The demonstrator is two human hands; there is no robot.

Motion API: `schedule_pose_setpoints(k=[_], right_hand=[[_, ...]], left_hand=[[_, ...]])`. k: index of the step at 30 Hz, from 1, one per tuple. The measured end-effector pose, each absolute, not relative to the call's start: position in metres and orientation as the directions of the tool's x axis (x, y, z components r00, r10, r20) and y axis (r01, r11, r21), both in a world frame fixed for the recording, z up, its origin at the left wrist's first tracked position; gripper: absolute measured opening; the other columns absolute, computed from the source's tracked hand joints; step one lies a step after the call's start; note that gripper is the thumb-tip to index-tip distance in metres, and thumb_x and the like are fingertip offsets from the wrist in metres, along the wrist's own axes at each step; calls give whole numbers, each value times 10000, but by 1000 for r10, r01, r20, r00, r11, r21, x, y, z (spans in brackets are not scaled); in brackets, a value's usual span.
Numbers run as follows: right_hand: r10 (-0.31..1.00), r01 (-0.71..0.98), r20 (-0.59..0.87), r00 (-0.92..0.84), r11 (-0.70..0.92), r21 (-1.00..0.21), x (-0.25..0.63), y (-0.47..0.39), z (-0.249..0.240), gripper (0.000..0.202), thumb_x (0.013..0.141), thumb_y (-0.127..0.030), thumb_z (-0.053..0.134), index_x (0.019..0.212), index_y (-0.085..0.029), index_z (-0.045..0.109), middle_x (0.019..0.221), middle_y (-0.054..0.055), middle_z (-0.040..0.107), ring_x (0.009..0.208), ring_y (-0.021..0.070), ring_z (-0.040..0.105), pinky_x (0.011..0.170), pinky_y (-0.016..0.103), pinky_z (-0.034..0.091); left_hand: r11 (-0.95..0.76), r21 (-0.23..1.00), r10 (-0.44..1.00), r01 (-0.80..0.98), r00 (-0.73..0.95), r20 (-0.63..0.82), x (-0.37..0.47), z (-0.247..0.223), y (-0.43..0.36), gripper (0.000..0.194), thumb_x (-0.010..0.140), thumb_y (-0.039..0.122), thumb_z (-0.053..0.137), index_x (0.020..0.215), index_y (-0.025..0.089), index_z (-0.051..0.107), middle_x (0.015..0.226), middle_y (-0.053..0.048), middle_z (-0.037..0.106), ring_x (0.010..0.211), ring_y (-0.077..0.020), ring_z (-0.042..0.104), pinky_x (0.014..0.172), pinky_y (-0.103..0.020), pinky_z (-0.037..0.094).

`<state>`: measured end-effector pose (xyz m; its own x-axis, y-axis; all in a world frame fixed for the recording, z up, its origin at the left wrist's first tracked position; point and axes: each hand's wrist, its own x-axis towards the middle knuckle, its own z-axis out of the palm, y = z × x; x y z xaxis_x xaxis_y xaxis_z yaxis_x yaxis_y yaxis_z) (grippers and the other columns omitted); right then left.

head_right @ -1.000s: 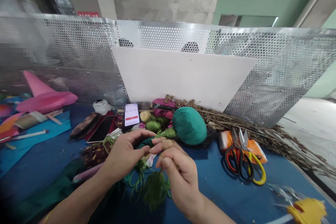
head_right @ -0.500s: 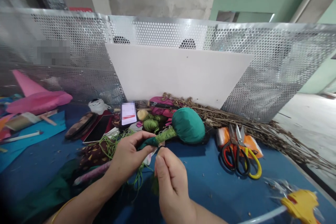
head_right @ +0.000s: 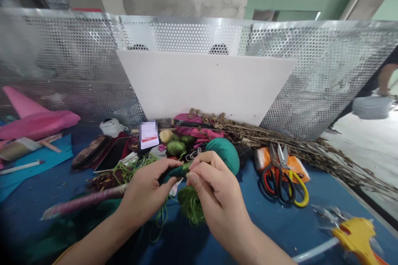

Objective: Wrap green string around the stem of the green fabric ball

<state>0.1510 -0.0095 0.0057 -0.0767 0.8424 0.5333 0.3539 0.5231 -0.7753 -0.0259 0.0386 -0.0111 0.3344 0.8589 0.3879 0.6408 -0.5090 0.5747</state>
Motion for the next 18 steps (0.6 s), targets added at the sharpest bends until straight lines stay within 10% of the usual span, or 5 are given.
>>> schedule_pose_setpoints(k=[7,18], right_hand=[[965,226,247,-91,262,-938,156,-8,10,289,959,-313,494,732,-169,600,835,19,619,374,21,454,392,198,356],[971,220,237,-19,235,-947,151,-2,10,198,890,-206,568,753,-192,711,793,16,695,668,127,628,490,207,444]], left_hand=[[-648,359,748,672,469,470,-25,-16,32,311,742,37,609,998,200,676,943,-37,754,844,-240,708,714,-346,535],[-758,77,560,648,585,586,-20,-20,25,202,808,71,478,900,162,631,773,-62,721,671,-238,681,580,-354,536]])
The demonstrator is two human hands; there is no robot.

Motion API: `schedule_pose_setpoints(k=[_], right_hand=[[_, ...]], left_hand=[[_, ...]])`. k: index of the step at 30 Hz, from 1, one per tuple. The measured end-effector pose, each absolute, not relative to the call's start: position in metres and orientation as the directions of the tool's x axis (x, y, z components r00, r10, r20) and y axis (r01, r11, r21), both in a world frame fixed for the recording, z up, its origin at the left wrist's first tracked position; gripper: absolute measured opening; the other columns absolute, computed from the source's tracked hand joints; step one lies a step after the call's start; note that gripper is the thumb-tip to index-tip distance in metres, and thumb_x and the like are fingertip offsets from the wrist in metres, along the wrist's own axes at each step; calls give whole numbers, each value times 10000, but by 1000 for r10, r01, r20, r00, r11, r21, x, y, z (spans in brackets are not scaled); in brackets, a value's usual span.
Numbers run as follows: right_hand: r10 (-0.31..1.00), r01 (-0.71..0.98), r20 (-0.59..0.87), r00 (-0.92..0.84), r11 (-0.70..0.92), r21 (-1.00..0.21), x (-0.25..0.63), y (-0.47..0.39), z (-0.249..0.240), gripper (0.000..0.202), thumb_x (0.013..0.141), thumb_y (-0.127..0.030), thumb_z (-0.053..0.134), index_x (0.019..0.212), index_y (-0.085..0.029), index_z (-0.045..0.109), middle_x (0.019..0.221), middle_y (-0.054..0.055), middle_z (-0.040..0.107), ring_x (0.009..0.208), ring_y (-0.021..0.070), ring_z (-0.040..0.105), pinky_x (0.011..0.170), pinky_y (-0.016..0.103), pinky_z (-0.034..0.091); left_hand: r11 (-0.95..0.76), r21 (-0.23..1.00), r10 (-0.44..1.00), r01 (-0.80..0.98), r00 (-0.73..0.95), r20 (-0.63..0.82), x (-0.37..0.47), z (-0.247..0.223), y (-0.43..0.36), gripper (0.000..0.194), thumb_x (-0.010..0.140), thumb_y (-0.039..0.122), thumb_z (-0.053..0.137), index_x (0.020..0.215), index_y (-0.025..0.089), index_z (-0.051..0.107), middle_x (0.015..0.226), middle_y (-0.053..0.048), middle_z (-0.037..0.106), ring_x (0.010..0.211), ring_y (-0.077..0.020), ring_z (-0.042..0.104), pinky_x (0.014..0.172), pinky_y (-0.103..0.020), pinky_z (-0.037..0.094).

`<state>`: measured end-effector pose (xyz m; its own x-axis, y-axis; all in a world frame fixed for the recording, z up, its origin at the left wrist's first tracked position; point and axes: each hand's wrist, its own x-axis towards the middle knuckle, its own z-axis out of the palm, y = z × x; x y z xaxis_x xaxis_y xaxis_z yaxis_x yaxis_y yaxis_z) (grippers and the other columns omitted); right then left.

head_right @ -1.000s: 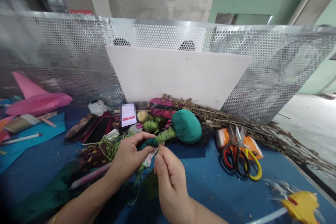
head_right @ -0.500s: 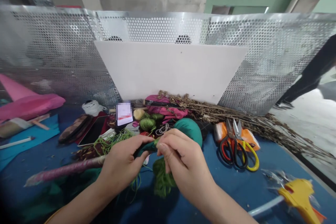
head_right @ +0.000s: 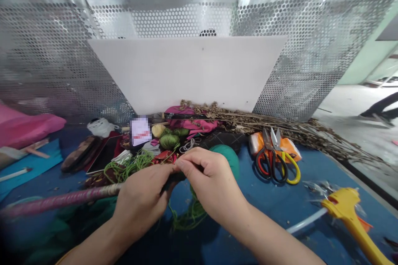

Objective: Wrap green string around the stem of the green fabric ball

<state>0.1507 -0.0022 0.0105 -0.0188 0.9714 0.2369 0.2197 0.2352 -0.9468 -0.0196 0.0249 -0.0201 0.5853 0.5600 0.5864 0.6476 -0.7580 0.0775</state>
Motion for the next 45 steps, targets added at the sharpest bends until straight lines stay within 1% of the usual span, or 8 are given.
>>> schedule_pose_setpoints(k=[5,17,26,28,32,36,40,45], right_hand=[[948,253,316,35,297,-921,149,0,8,212,892,-203,569,765,-203,739,834,35,721,791,180,673,700,294,546],[915,422,399,66,337,-842,145,7,-4,221,895,-147,524,836,-186,733,908,60,715,844,184,676,736,297,539],[930,422,368,6,331,-844,151,4,3,188,847,-90,513,812,-199,662,936,42,694,888,176,648,796,311,512],[926,464,378,-12,340,-818,158,0,9,162,838,-92,519,786,-203,626,898,29,672,844,166,630,754,292,501],[943,576,292,-159,329,-748,182,-6,23,156,858,-184,564,705,-210,581,697,-7,590,586,123,516,515,242,406],[943,598,191,-273,322,-735,214,-7,32,184,882,-305,592,720,-219,594,675,-4,570,566,129,493,483,250,387],[961,565,215,-176,277,-777,240,2,31,191,862,-347,629,725,-213,619,714,18,595,633,151,525,547,271,419],[986,340,166,15,150,-928,250,31,12,269,792,-445,700,716,-191,653,757,36,662,629,155,571,542,268,435]], left_hand=[[-763,-17,496,646,602,626,-18,-22,24,190,894,112,427,902,164,610,742,-60,705,664,-210,669,604,-331,538],[-800,-230,318,554,717,621,-16,-22,28,271,930,86,393,1116,93,590,931,-106,737,776,-226,688,662,-350,549],[-809,-162,338,565,672,659,-21,-19,33,267,875,55,446,1014,136,660,937,-90,755,785,-211,704,703,-330,564],[-811,-130,358,570,659,662,-25,-16,36,269,868,60,460,1034,135,658,957,-93,754,813,-211,706,737,-335,568],[-773,-101,421,626,627,655,-36,-8,41,278,881,99,459,1072,152,656,978,-93,747,868,-218,700,788,-350,565],[-764,-108,429,636,626,651,-42,-3,42,272,868,86,459,1038,142,664,962,-93,748,846,-224,702,746,-347,567],[-788,33,495,615,601,627,-44,1,42,268,839,94,499,1012,169,689,930,-72,760,827,-218,714,735,-336,573],[-652,525,758,547,495,426,-43,9,38,250,746,127,647,948,236,749,900,-20,777,825,-204,727,821,-314,571]])
